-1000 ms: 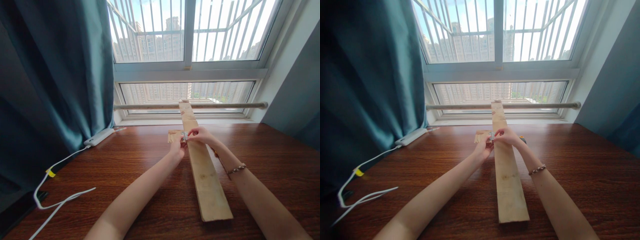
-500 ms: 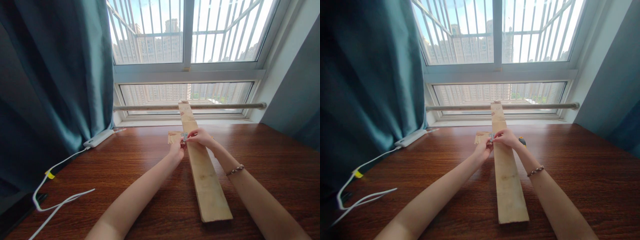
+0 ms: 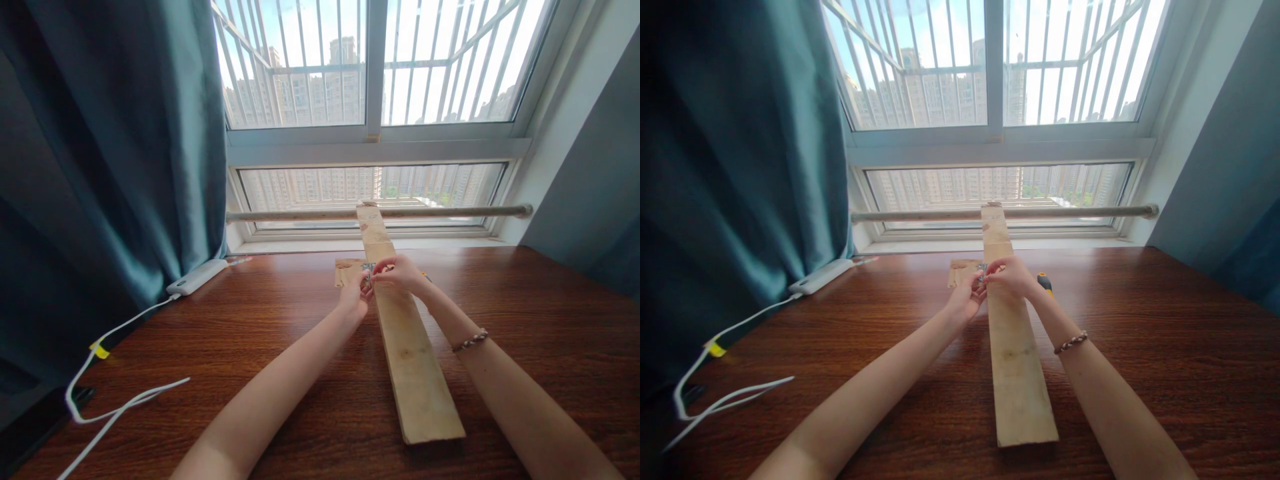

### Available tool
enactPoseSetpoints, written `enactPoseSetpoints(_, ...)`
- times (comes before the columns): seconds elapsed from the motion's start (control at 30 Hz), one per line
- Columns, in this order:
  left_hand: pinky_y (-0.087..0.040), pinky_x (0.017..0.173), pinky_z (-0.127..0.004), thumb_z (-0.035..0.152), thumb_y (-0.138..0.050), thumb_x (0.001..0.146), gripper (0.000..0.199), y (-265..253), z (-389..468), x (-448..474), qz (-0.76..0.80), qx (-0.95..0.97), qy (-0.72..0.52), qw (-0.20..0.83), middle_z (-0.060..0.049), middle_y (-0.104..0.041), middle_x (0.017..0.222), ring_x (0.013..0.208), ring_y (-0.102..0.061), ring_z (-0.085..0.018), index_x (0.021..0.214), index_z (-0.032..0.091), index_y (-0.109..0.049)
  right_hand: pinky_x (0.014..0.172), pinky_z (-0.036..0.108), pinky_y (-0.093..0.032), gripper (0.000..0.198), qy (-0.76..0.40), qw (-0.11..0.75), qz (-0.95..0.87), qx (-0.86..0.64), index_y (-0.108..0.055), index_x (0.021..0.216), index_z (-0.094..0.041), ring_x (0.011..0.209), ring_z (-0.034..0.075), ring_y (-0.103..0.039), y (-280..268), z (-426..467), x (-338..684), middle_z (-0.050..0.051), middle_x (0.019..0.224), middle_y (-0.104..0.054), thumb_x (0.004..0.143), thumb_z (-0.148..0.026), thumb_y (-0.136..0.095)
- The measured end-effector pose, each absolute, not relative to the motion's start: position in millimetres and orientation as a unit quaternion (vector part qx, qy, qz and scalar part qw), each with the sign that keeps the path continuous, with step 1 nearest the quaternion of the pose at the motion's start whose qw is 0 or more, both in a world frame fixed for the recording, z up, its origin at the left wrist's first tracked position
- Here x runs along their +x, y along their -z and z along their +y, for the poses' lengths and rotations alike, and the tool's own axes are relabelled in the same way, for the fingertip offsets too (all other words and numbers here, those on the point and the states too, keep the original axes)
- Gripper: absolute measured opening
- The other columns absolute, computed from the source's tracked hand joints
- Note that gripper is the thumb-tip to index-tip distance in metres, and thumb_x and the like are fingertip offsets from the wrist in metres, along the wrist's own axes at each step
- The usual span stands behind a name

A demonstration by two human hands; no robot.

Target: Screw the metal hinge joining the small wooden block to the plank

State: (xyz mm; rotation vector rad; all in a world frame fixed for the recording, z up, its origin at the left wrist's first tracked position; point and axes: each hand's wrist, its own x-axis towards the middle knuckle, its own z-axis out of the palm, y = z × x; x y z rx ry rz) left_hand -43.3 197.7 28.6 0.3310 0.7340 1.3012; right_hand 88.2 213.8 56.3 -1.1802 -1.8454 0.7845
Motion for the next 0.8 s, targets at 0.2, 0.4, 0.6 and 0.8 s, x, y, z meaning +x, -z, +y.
enactPoseSetpoints(0.2, -0.046, 0.051, -0.019, 0.004, -0.055, 0.075, 0.011, -28, 198, -44, 0.33, 0.149, -0.585, 0.726, -0.003, -0.065, 0.063, 0.051, -0.058, -0.01, 0.071, 0.013, -0.06, 0.06, 0.025, -0.039, 0.024, -0.337, 0.41, -0.724, -0.441, -0.067, 0.068, -0.013, 0.061, 0.012, -0.05, -51, 214, 89, 0.001, 0.064, -0.061, 0.062, -0.036, -0.072)
enactPoseSetpoints(0.4, -0.047, 0.051, -0.018, 0.006, -0.055, 0.077, 0.009, -35, 194, -44, 0.324, 0.14, -0.59, 0.726, -0.003, -0.064, 0.063, 0.051, -0.058, -0.009, 0.076, 0.012, -0.062, 0.05, 0.022, -0.033, 0.034, -0.351, 0.446, -0.711, -0.414, -0.062, 0.071, -0.015, 0.052, 0.008, -0.043, -55, 214, 86, -0.003, 0.057, -0.051, 0.065, -0.047, -0.07)
enactPoseSetpoints(0.6, -0.048, 0.051, -0.019, 0.007, -0.056, 0.075, 0.008, -37, 195, -45, 0.335, 0.132, -0.589, 0.724, -0.003, -0.063, 0.061, 0.05, -0.058, -0.01, 0.072, 0.013, -0.061, 0.054, 0.023, -0.037, 0.032, -0.331, 0.445, -0.729, -0.401, -0.061, 0.069, -0.015, 0.057, 0.01, -0.047, -57, 214, 85, -0.002, 0.06, -0.054, 0.064, -0.045, -0.071)
enactPoseSetpoints(0.8, -0.046, 0.05, -0.019, 0.006, -0.055, 0.074, 0.01, -35, 196, -46, 0.331, 0.139, -0.588, 0.724, -0.003, -0.063, 0.061, 0.048, -0.057, -0.009, 0.068, 0.013, -0.06, 0.059, 0.024, -0.04, 0.029, -0.334, 0.438, -0.746, -0.376, -0.064, 0.071, -0.014, 0.066, 0.012, -0.051, -55, 212, 77, 0.002, 0.07, -0.061, 0.066, -0.042, -0.07)
